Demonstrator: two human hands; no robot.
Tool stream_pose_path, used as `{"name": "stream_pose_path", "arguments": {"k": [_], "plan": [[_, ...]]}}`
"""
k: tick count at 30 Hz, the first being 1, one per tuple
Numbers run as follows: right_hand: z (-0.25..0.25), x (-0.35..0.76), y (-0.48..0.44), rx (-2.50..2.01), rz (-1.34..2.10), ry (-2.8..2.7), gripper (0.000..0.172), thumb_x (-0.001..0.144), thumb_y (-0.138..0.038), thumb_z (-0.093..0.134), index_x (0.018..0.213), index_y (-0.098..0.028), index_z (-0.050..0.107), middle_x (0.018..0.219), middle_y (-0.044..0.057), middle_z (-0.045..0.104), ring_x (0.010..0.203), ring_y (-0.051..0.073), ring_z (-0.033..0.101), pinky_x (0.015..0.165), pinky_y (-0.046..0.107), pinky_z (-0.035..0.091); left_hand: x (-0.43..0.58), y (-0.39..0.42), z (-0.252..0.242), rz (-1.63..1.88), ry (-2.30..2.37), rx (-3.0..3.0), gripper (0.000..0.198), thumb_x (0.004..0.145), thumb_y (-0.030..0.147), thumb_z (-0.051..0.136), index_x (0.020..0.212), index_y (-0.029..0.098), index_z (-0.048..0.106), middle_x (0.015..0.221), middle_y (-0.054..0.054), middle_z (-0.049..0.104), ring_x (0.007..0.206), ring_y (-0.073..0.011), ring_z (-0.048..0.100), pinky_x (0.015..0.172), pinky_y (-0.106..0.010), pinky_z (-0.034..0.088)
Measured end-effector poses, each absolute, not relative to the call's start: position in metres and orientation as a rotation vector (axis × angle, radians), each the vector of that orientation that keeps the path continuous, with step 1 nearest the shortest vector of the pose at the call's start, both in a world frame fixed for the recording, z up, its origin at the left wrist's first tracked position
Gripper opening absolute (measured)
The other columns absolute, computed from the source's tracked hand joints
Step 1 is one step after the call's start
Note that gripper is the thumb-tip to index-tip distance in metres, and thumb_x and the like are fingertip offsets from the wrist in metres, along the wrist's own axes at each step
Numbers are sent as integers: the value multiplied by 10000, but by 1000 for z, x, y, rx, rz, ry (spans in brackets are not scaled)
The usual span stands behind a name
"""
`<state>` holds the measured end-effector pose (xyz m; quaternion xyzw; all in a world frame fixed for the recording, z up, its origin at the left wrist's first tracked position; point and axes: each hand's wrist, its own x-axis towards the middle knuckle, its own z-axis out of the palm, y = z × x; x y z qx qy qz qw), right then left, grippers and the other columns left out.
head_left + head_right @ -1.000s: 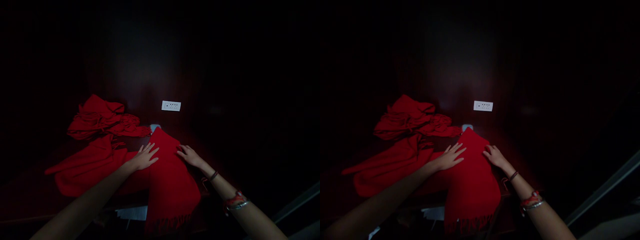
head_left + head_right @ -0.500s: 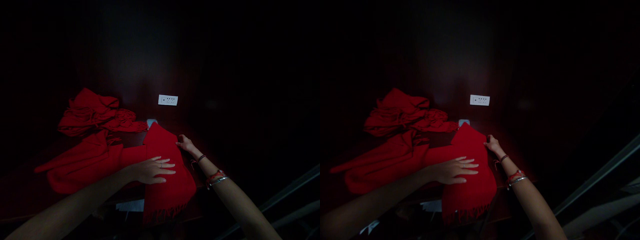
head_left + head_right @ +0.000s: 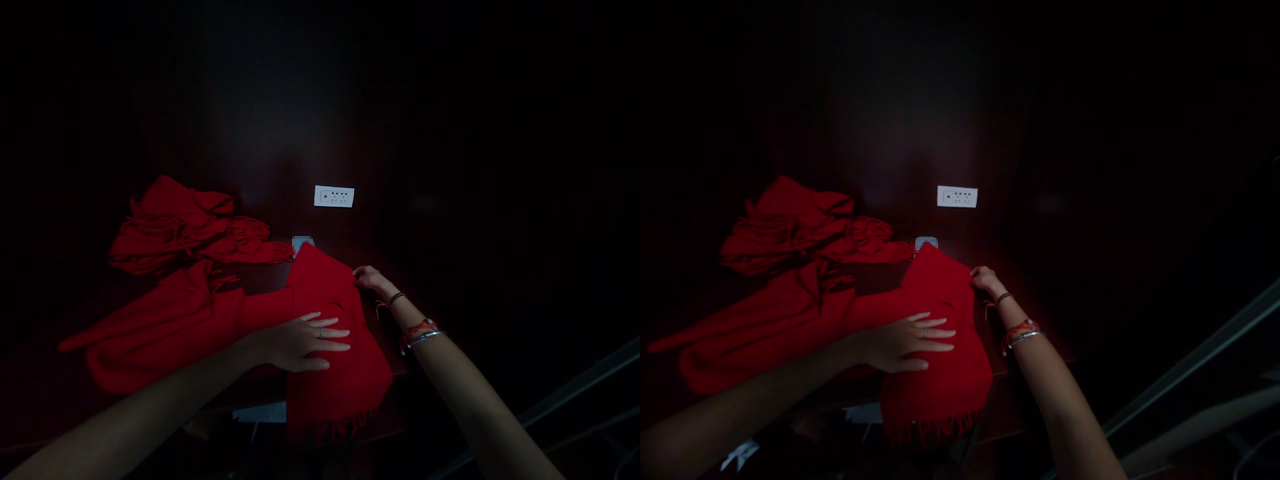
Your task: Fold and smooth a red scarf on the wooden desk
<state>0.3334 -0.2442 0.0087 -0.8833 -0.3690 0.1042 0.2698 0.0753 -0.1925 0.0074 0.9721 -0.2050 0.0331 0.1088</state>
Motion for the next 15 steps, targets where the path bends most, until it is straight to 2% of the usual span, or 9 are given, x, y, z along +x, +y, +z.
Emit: {"name": "stream_pose_path", "arguments": {"k": [3, 6, 10, 15], "plan": [[10, 334, -245, -2376, 331, -991, 353, 664, -222, 529, 1008, -141, 520, 772, 38, 609, 607, 99, 551, 542, 185, 409, 75, -193, 7, 69, -560, 2889, 440, 809, 406, 341, 1236, 354, 246, 1331, 62, 189, 1220, -222, 102, 978, -440, 101], [8, 330, -241, -2373, 226, -958, 449, 652, -305, 556, 1060, -137, 476, 891, 74, 590, 716, 126, 557, 593, 195, 413, 76, -193, 7, 75, -563, 2895, 452, 806, 414, 346, 1240, 347, 239, 1337, 51, 170, 1221, -231, 93, 974, -447, 101], [3, 326, -230, -2376, 117, -884, 423, 576, -171, 604, 989, -170, 513, 927, 65, 580, 789, 142, 554, 629, 183, 406, 77, -191, 6, 102, -602, 2890, 467, 801, 428, 349, 1244, 328, 240, 1333, 33, 196, 1215, -242, 117, 967, -457, 122], [6, 335, -224, -2326, 68, -807, 361, 683, -172, 486, 1042, -176, 450, 881, 34, 590, 733, 96, 561, 591, 151, 408, 77, -192, 8, 74, -623, 2904, 496, 801, 429, 347, 1261, 312, 201, 1334, 21, 196, 1213, -237, 128, 974, -451, 113]]}}
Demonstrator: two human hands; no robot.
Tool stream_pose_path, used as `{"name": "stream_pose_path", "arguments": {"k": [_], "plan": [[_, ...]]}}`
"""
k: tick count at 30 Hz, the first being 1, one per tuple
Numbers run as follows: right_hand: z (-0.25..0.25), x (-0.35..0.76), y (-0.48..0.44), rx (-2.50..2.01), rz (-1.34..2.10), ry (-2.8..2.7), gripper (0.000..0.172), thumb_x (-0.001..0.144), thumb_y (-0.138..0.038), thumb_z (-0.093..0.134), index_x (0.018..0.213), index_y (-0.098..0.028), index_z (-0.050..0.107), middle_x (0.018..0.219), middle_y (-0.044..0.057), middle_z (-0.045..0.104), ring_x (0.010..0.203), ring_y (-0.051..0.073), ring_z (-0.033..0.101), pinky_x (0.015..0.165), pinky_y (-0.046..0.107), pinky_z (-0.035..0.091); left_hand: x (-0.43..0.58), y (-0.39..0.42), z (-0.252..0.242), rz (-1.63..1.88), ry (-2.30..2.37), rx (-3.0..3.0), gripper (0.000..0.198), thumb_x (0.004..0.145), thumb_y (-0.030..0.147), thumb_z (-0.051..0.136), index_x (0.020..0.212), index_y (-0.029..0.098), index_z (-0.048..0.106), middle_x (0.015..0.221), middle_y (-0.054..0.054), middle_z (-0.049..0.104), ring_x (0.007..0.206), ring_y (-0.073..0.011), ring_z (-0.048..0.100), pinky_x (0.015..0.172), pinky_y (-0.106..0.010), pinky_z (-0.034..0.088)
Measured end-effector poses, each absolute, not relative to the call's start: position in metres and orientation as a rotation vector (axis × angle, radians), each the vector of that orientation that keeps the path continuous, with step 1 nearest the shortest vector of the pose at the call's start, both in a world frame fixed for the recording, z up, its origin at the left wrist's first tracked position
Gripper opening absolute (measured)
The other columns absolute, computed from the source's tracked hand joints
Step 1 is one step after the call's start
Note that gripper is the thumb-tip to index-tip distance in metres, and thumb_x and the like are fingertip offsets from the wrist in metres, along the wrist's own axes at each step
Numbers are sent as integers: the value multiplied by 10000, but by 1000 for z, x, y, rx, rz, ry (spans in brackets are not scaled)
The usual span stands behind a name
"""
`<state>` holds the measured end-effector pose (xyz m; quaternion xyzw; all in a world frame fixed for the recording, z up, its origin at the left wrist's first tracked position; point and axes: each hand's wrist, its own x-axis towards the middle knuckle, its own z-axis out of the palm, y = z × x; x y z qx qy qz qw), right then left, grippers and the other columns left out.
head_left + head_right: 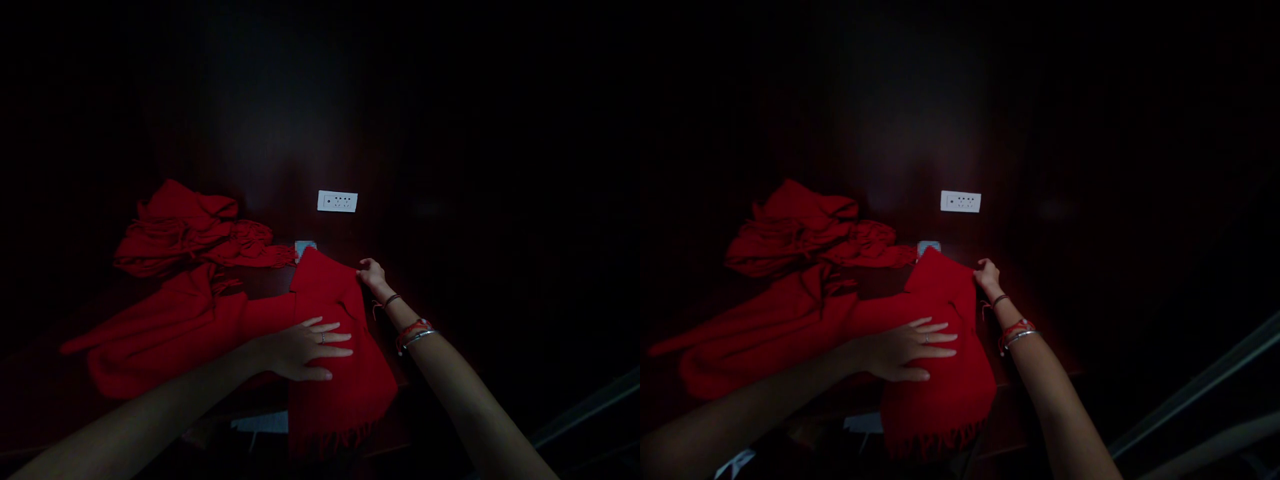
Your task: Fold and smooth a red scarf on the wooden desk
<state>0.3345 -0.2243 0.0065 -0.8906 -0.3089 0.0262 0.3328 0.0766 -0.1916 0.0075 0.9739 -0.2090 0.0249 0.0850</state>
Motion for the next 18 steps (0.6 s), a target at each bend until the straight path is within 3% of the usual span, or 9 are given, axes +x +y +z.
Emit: {"name": "stream_pose_path", "arguments": {"k": [6, 9, 13, 15, 18], "plan": [[6, 339, -228, -2350, 130, -825, 306, 651, -114, 489, 949, -176, 509, 871, 28, 597, 732, 104, 564, 600, 157, 403, 76, -192, 7, 67, -614, 2892, 508, 797, 441, 353, 1262, 318, 190, 1337, 24, 184, 1213, -231, 132, 976, -454, 97], [11, 334, -233, -2387, 154, -856, 294, 656, -192, 525, 948, -154, 516, 916, 78, 585, 804, 154, 554, 652, 204, 403, 76, -192, 6, 93, -599, 2880, 506, 796, 447, 355, 1259, 318, 197, 1336, 20, 187, 1213, -231, 135, 974, -453, 106], [19, 319, -244, -2444, 255, -936, 563, 649, -409, 538, 1104, -111, 397, 1008, 152, 536, 863, 218, 531, 667, 269, 410, 76, -191, 4, 117, -581, 2867, 499, 794, 454, 356, 1254, 324, 212, 1329, 19, 212, 1210, -228, 148, 975, -445, 113], [19, 312, -247, -2452, 284, -1002, 643, 595, -358, 602, 1141, -122, 356, 1032, 144, 522, 881, 217, 524, 679, 262, 408, 77, -190, 3, 124, -583, 2857, 497, 792, 458, 357, 1251, 323, 222, 1326, 16, 223, 1208, -227, 157, 976, -440, 115], [15, 307, -247, -2384, 232, -999, 627, 545, -197, 633, 1121, -158, 387, 1010, 96, 537, 865, 179, 530, 689, 227, 406, 78, -190, 3, 140, -585, 2842, 495, 792, 451, 364, 1249, 318, 230, 1322, 16, 235, 1205, -221, 168, 980, -425, 114]]}}
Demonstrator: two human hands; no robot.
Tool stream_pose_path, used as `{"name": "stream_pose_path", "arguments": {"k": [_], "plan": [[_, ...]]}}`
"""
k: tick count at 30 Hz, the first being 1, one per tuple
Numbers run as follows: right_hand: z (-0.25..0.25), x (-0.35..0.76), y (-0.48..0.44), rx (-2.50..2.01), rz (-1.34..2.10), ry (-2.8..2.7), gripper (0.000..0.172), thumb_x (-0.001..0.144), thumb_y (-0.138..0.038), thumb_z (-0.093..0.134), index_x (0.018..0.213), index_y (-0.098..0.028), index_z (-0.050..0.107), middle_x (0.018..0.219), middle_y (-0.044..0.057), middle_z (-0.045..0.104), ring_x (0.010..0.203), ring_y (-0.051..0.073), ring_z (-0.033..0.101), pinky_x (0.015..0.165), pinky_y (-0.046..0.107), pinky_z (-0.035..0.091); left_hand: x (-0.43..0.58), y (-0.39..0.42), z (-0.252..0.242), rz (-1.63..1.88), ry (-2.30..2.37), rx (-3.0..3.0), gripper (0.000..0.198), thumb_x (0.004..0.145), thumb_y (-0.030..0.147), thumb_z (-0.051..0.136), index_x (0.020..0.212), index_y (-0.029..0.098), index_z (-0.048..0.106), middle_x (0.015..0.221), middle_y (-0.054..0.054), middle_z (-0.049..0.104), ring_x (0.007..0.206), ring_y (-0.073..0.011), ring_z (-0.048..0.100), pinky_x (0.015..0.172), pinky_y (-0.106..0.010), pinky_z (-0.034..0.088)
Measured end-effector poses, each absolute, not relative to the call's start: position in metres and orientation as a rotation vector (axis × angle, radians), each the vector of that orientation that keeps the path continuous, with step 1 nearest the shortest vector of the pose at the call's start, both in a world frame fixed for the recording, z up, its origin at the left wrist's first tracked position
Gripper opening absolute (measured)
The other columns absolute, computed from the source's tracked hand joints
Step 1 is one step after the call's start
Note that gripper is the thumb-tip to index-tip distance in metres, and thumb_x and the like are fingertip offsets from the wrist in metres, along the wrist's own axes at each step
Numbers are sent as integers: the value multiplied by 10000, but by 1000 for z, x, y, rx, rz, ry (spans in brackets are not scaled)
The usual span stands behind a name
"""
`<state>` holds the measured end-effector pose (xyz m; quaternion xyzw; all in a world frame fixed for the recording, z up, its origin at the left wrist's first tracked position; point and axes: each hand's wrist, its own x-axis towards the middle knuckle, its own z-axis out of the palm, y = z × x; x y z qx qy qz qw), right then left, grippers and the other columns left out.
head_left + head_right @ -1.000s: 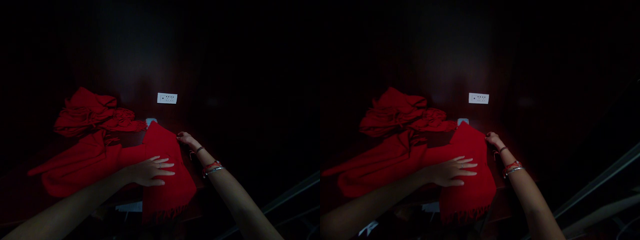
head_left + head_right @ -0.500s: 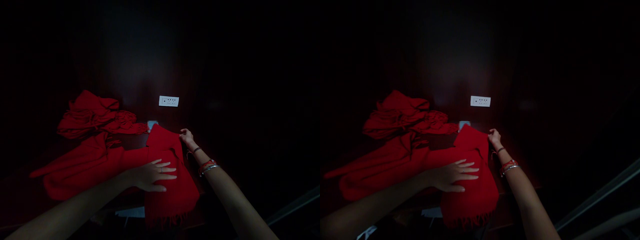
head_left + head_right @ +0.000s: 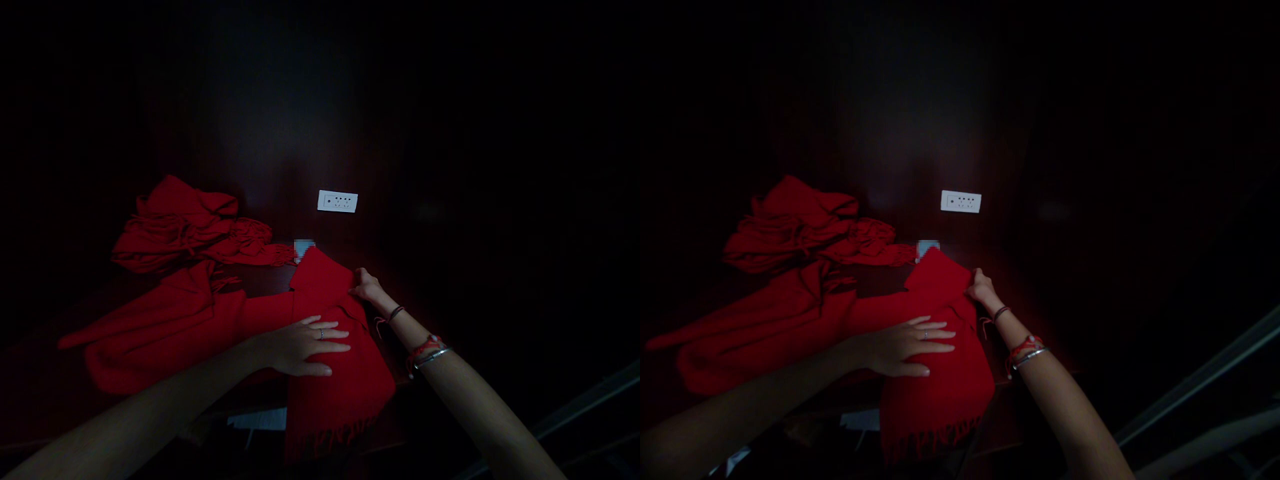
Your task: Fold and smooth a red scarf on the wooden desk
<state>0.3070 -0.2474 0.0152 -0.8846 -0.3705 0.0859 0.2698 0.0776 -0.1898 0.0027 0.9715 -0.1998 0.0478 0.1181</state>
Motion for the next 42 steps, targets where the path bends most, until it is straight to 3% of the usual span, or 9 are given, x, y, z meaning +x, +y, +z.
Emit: {"name": "stream_pose_path", "arguments": {"k": [7, 13, 18, 23, 29, 33, 36, 39, 42], "plan": [[10, 316, -244, -2102, 114, -900, 565, 626, -137, 496, 1168, -207, 353, 824, 3, 590, 698, 113, 564, 630, 217, 434, 78, -188, 2, 89, -532, 2881, 524, 789, 465, 355, 1262, 308, 196, 1337, 7, 187, 1212, -228, 137, 975, -445, 102], [5, 317, -252, -2268, 183, -894, 435, 629, -151, 526, 1060, -179, 477, 933, 55, 582, 821, 152, 553, 708, 218, 411, 76, -189, 6, 110, -595, 2835, 528, 782, 464, 373, 1259, 325, 193, 1326, 21, 221, 1209, -220, 155, 977, -442, 108], [11, 311, -248, -2355, 202, -887, 614, 647, -299, 551, 1193, -135, 324, 1039, 133, 524, 912, 206, 518, 745, 267, 401, 83, -186, 2, 243, -369, 2819, 418, 853, 392, 229, 1262, 317, 184, 1317, 31, 246, 1199, -167, 196, 986, -390, 131], [8, 308, -236, -2247, 244, -750, 583, 616, -140, 522, 1163, -168, 323, 1011, 70, 531, 849, 140, 543, 644, 193, 430, 85, -180, -3, 106, -328, 2896, 478, 798, 492, 301, 1246, 351, 210, 1332, 31, 203, 1216, -268, 68, 944, -516, 89], [4, 313, -233, -2206, 243, -756, 575, 645, -84, 423, 1192, -147, 261, 880, 51, 567, 730, 122, 564, 588, 204, 434, 82, -181, 6, 100, -430, 2925, 370, 843, 402, 254, 1212, 384, 272, 1297, 64, 281, 1214, -249, 101, 944, -507, 94], [14, 311, -257, -2263, 116, -830, 528, 621, -179, 530, 1126, -145, 382, 964, 76, 530, 814, 143, 529, 668, 217, 406, 91, -191, 9, 297, -441, 2983, 366, 851, 370, 246, 1188, 293, 366, 1154, -16, 436, 1098, -188, 335, 936, -356, 224], [26, 297, -296, -2372, -55, -1097, 297, 692, -261, 491, 969, -157, 512, 900, 64, 562, 783, 130, 525, 648, 195, 375, 106, -196, 11, 372, -345, 3050, 385, 847, 387, 237, 1184, 266, 376, 1075, -44, 456, 974, -176, 429, 863, -318, 310], [29, 273, -337, -2505, 221, -1353, 306, 735, -417, 420, 702, -164, 589, 666, 47, 596, 595, 127, 531, 506, 202, 339, 123, -193, 9, 481, -228, 3078, 398, 842, 403, 233, 1193, 261, 358, 1151, -53, 402, 1043, -199, 376, 886, -345, 278], [19, 250, -358, -2553, 272, -1421, 297, 712, -428, 452, 691, -168, 594, 663, 53, 609, 588, 131, 538, 485, 204, 318, 136, -182, 0, 454, -192, 3054, 476, 819, 470, 247, 1252, 273, 238, 1310, -45, 228, 1180, -232, 193, 940, -395, 182]]}}
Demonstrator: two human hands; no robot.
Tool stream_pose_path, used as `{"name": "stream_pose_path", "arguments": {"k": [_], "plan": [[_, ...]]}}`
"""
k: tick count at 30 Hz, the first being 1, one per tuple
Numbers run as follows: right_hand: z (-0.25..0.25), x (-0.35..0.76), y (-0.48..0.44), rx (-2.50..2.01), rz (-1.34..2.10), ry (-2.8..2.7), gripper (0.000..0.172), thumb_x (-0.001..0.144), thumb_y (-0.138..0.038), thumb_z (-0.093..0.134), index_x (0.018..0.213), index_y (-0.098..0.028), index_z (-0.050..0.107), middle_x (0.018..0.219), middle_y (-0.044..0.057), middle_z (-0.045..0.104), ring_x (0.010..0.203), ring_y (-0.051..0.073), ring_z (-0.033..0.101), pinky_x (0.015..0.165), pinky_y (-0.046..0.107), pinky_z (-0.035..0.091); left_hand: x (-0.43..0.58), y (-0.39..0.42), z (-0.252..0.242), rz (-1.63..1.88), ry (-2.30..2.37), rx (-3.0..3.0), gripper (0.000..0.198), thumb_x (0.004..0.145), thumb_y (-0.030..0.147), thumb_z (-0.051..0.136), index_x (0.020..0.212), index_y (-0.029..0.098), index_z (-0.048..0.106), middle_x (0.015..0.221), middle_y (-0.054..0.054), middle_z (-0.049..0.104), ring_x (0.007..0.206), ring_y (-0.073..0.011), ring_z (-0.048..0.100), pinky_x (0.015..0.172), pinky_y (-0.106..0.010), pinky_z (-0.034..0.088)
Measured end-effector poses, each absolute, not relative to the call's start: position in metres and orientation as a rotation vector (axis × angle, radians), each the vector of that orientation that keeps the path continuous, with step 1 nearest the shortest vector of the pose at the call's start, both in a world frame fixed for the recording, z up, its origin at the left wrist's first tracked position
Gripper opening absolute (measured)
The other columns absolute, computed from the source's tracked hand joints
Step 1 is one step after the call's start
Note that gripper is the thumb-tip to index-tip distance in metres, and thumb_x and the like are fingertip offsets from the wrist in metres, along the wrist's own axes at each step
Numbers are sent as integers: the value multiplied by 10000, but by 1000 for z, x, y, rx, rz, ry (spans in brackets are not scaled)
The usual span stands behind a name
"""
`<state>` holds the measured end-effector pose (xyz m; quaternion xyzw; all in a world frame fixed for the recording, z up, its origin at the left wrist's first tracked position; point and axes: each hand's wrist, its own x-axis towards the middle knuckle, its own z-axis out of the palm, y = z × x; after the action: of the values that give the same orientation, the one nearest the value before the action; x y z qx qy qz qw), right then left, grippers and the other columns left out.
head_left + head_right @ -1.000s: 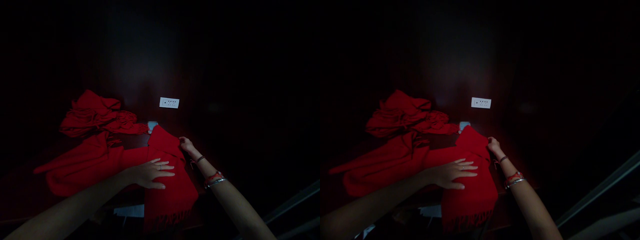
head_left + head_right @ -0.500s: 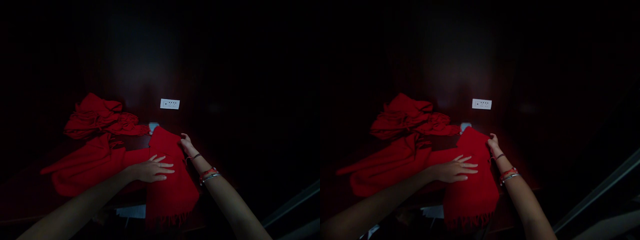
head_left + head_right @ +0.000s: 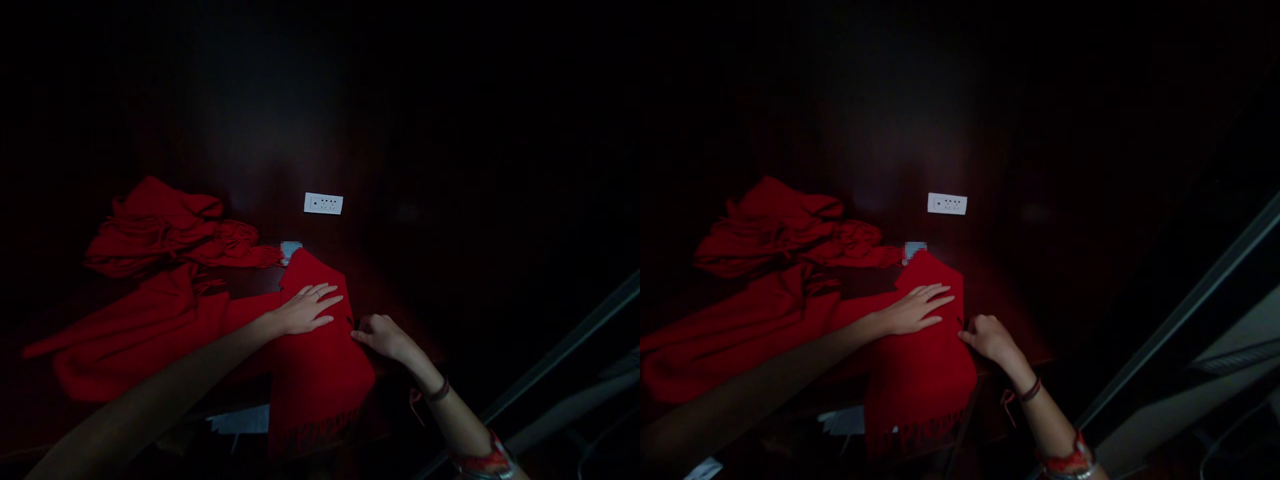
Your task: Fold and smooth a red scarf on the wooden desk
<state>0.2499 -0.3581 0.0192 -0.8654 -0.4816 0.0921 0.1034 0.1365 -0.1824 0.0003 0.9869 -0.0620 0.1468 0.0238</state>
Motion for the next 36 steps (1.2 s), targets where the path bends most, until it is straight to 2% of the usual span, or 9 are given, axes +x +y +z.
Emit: {"name": "stream_pose_path", "arguments": {"k": [2, 5, 12, 16, 20, 25, 31, 34, 36], "plan": [[11, 241, -359, -2558, 203, -1378, 246, 721, -370, 453, 737, -168, 593, 725, 63, 618, 628, 133, 547, 503, 200, 323, 142, -175, -7, 313, -135, 3030, 543, 797, 528, 226, 1276, 282, 154, 1348, -41, 141, 1213, -249, 93, 947, -433, 139], [6, 238, -353, -2540, 219, -1386, 198, 727, -288, 437, 742, -168, 593, 750, 62, 620, 643, 128, 553, 510, 193, 326, 146, -168, -16, 150, -37, 2988, 577, 783, 569, 178, 1282, 288, 114, 1354, -39, 119, 1220, -247, 60, 949, -442, 115], [11, 238, -351, -2585, 225, -1405, 234, 709, -367, 473, 726, -167, 593, 725, 69, 615, 645, 151, 551, 509, 211, 323, 148, -168, -19, 157, 1, 2973, 562, 775, 580, 188, 1269, 314, 160, 1353, -15, 124, 1223, -231, 62, 956, -430, 80], [15, 237, -350, -2498, 309, -1379, 134, 698, -240, 476, 710, -164, 585, 704, 41, 610, 630, 121, 536, 519, 187, 325, 148, -167, -19, 157, 9, 2974, 561, 776, 581, 175, 1269, 313, 163, 1353, -10, 127, 1223, -227, 66, 959, -426, 78], [19, 237, -357, -2460, 262, -1258, 146, 699, -234, 432, 721, -165, 558, 670, 22, 593, 592, 104, 510, 498, 182, 315, 148, -168, -17, 121, 56, 2961, 582, 749, 617, 186, 1263, 344, 162, 1353, 1, 121, 1216, -277, 50, 945, -455, 98], [22, 233, -363, -2672, 292, -1360, 162, 682, -285, 456, 735, -165, 551, 702, 53, 584, 601, 138, 519, 498, 217, 318, 147, -172, -13, 89, 86, 2961, 588, 723, 637, 236, 1242, 361, 225, 1353, 12, 121, 1208, -315, 37, 934, -488, 83], [39, 229, -336, -2538, -158, -1550, 300, 719, -273, 460, 999, -163, 474, 1022, 99, 496, 883, 174, 496, 719, 239, 364, 148, -171, -15, 70, 81, 2967, 646, 708, 658, 224, 1255, 314, 225, 1353, -9, 117, 1213, -297, 29, 943, -469, 86], [29, 231, -325, -2520, -110, -1719, 261, 762, -197, 401, 1002, -157, 498, 1047, 112, 501, 937, 188, 487, 776, 261, 358, 145, -165, -16, 133, 84, 2974, 622, 755, 609, 172, 1273, 267, 189, 1346, -25, 155, 1220, -243, 70, 960, -418, 95], [16, 234, -324, -2542, -83, -1745, 299, 793, -141, 318, 1032, -139, 498, 1084, 128, 496, 981, 195, 474, 815, 281, 344, 141, -160, -16, 168, 205, 2979, 617, 767, 593, 155, 1278, 247, 183, 1345, -43, 154, 1219, -242, 82, 959, -424, 89]]}}
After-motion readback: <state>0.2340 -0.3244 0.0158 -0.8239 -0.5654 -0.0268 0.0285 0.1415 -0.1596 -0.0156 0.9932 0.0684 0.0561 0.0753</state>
